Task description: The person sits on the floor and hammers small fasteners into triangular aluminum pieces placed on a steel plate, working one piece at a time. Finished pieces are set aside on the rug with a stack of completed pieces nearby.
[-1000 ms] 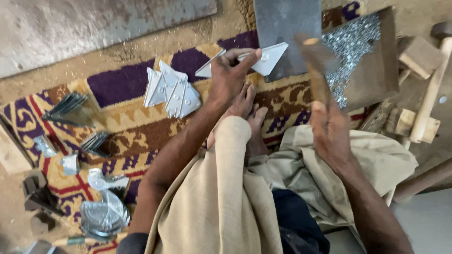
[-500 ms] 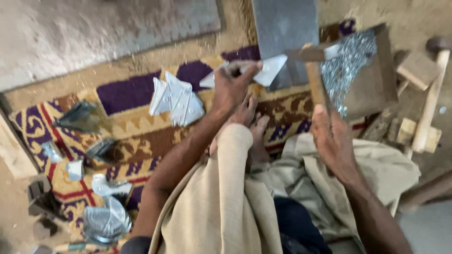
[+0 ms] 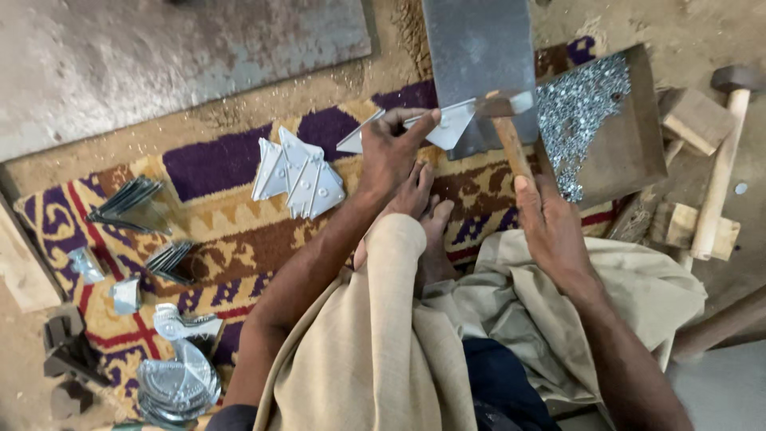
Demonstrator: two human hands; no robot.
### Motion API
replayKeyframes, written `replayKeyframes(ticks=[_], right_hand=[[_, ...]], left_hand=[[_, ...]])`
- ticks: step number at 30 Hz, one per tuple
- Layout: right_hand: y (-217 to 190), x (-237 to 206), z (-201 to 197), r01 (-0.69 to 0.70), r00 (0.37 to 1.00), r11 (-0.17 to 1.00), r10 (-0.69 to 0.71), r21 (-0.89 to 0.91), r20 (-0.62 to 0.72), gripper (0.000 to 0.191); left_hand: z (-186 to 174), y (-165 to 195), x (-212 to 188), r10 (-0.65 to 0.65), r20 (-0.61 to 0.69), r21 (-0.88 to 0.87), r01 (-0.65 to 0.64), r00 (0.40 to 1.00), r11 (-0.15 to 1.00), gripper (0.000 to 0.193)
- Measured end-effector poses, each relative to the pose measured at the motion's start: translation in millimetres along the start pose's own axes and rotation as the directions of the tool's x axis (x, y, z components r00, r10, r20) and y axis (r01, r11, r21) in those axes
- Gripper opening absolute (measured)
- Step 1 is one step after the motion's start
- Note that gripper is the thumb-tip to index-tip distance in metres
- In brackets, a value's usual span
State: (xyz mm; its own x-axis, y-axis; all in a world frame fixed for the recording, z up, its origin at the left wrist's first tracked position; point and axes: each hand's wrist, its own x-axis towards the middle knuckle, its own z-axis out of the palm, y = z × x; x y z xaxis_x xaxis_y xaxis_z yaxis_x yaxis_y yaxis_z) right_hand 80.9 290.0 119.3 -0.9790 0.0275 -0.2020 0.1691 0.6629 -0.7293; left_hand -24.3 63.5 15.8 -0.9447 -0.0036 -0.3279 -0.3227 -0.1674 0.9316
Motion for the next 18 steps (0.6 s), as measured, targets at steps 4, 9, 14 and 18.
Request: replayKeyframes(ticks=[4, 9, 14, 18], right_hand=[[-0.1, 1.0, 4.4, 0.008, 0.984, 0.991, -0.031, -0.131, -0.176, 0.035], [-1.6, 8.1, 11.0, -0.153, 0.986, 0.986, 0.157, 0.070, -0.053, 0.032], [0.4, -1.8, -3.5, -0.058, 0.998, 0.950, 0.067, 0.306, -0.018, 0.030], [5.7, 4.7, -10.2, 0.542, 0.837, 0.811, -0.499, 0.221, -0.223, 0.029]], left_hand=[[-0.3, -2.7, 2.2, -0.009, -0.001, 0.022, 0.009, 1.000, 1.000, 0.032], [-1.6, -7.1, 10.3, 0.001, -0.028, -0.134, -0.005, 1.000, 0.991, 0.034], [-4.3, -11.6, 13.3, -0.030, -0.018, -0.144, 0.027, 0.999, 0.989, 0.035], [-4.3, -10.9, 11.8, 0.009, -0.008, -0.107, -0.009, 1.000, 0.994, 0.037]])
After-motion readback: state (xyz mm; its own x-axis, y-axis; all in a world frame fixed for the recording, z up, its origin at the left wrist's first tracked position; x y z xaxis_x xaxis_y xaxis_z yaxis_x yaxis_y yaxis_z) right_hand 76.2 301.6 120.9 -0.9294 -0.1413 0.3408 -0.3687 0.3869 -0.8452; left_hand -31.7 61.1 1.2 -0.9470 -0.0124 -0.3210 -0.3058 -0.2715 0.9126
